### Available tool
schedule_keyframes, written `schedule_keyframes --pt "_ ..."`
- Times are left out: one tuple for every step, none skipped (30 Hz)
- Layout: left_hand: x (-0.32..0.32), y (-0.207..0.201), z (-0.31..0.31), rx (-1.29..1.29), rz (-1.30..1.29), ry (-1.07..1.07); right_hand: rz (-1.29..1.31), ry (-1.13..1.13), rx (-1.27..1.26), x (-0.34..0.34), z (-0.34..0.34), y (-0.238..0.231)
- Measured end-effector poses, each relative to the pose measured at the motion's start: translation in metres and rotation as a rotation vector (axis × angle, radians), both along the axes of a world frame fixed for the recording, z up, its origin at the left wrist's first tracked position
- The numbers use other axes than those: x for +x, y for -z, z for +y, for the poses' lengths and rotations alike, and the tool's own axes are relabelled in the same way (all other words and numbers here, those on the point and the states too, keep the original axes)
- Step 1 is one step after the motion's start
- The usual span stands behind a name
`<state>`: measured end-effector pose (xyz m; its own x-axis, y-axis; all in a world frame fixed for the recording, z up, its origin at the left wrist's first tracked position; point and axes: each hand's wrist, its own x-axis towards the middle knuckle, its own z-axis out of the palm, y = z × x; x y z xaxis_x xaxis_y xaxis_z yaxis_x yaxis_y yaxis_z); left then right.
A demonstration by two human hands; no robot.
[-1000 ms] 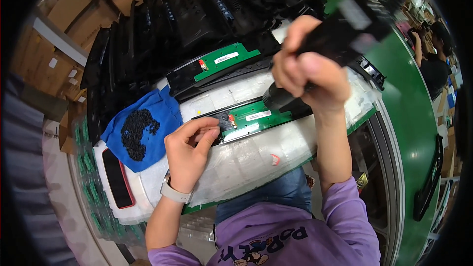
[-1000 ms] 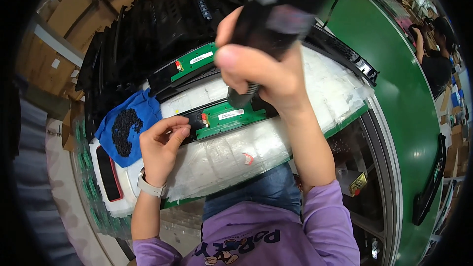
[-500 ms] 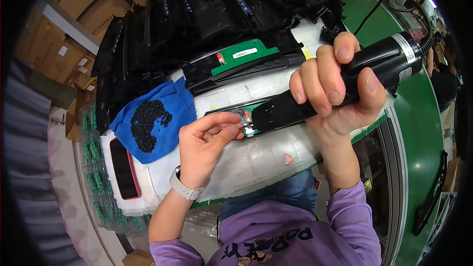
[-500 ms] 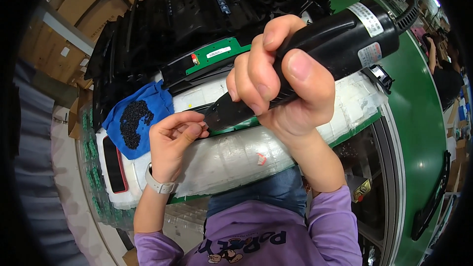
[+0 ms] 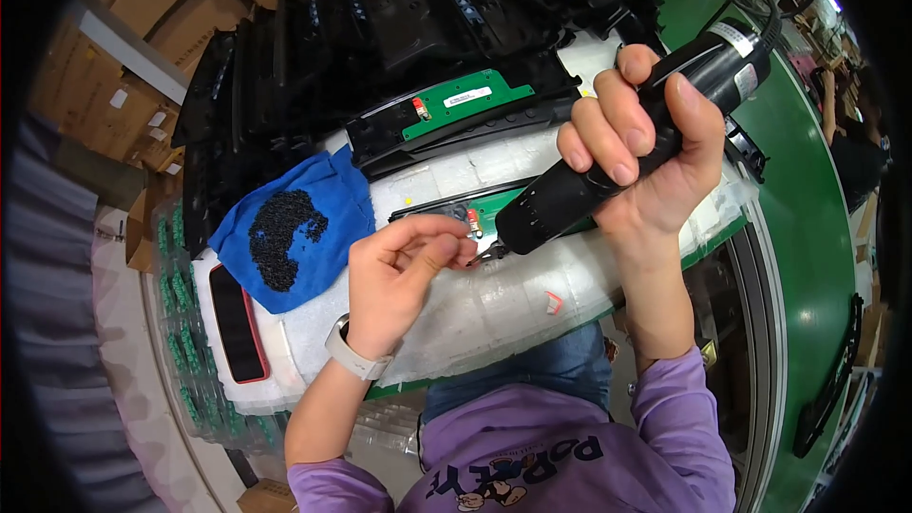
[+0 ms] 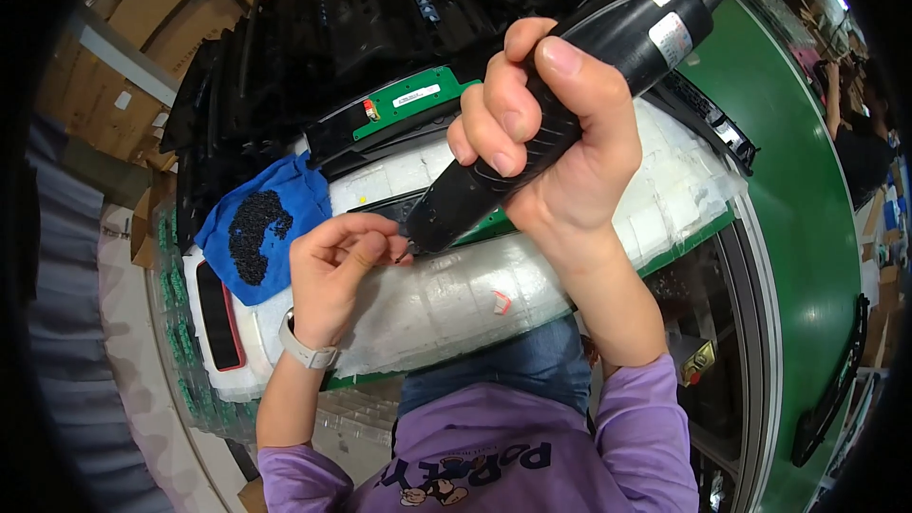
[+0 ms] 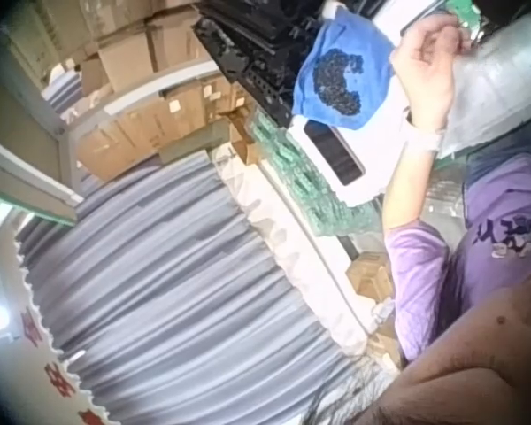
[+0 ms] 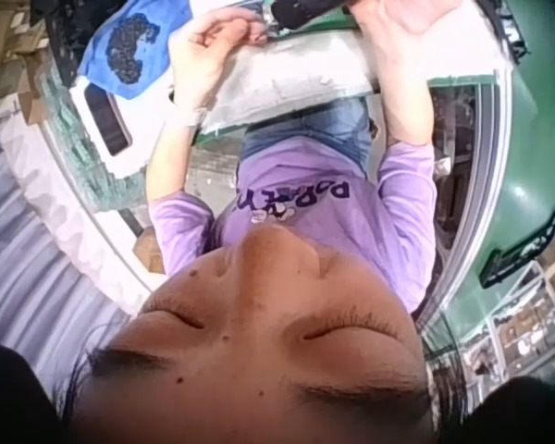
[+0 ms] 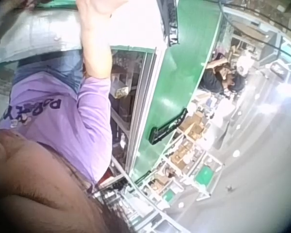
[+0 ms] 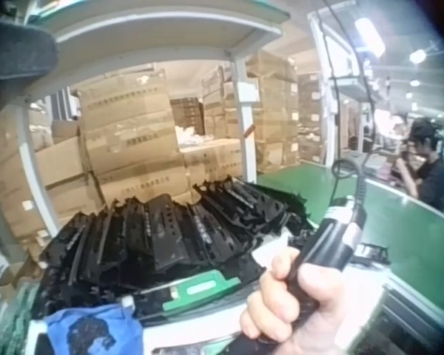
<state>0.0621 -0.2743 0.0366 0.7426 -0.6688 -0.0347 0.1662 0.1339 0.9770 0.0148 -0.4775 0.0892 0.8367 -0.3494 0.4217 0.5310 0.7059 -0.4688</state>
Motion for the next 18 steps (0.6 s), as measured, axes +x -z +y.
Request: schedule_keyframes --pt "0.0 -0.001 0.0 0.072 -0.123 -0.082 -0.032 -0.013 -0.014 0.0 -0.002 -0.001" --pt "0.0 -0.001 0.0 0.144 -0.246 -0.163 -0.026 -0.007 -0.016 -0.001 -0.005 -0.002" --pt "0.003 0.0 0.003 0.163 -0.251 -0.183 -0.062 -0.028 -0.16 -0.005 -0.011 -0.004" --pt "0.005 -0.001 0.005 0.169 -0.231 -0.194 -0.097 -0.05 -0.304 -0.007 -0.017 -0.006" --pt "0.007 -0.002 0.006 0.174 -0.226 -0.182 -0.115 -0.046 -0.375 -0.008 -0.021 -0.005" --pt "0.01 -0.002 0.008 0.182 -0.222 -0.173 -0.055 0.022 -0.451 -0.011 -0.019 -0.005" --pt "0.011 -0.002 0.008 0.161 -0.2 -0.171 -0.005 0.064 -0.473 -0.013 -0.017 -0.004" --pt "0.011 0.0 0.007 0.159 -0.198 -0.166 0.046 0.107 -0.494 -0.014 -0.014 -0.003" --pt "0.01 0.002 0.007 0.153 -0.213 -0.15 0.127 0.14 -0.489 -0.014 -0.011 -0.004" --pt "0.01 0.004 0.006 0.147 -0.228 -0.134 0.169 0.161 -0.518 -0.015 -0.009 -0.004" --pt "0.01 0.004 0.005 0.148 -0.225 -0.13 0.156 0.163 -0.522 -0.014 -0.011 -0.003" --pt "0.009 0.004 0.002 0.142 -0.23 -0.128 0.143 0.164 -0.526 -0.013 -0.012 -0.002" --pt "0.008 0.004 0.0 0.136 -0.235 -0.126 0.146 0.164 -0.526 -0.013 -0.013 -0.002" --pt "0.008 0.004 0.0 0.136 -0.233 -0.123 0.159 0.163 -0.579 -0.013 -0.013 -0.003" --pt "0.008 0.005 0.0 0.141 -0.236 -0.112 0.172 0.159 -0.63 -0.013 -0.012 -0.003" --pt "0.009 0.006 0.0 0.146 -0.239 -0.101 0.175 0.157 -0.629 -0.012 -0.012 -0.004" --pt "0.009 0.007 0.001 0.149 -0.237 -0.102 0.174 0.152 -0.679 -0.011 -0.012 -0.004" --pt "0.009 0.007 0.001 0.14 -0.211 -0.091 0.174 0.151 -0.732 -0.012 -0.012 -0.005"
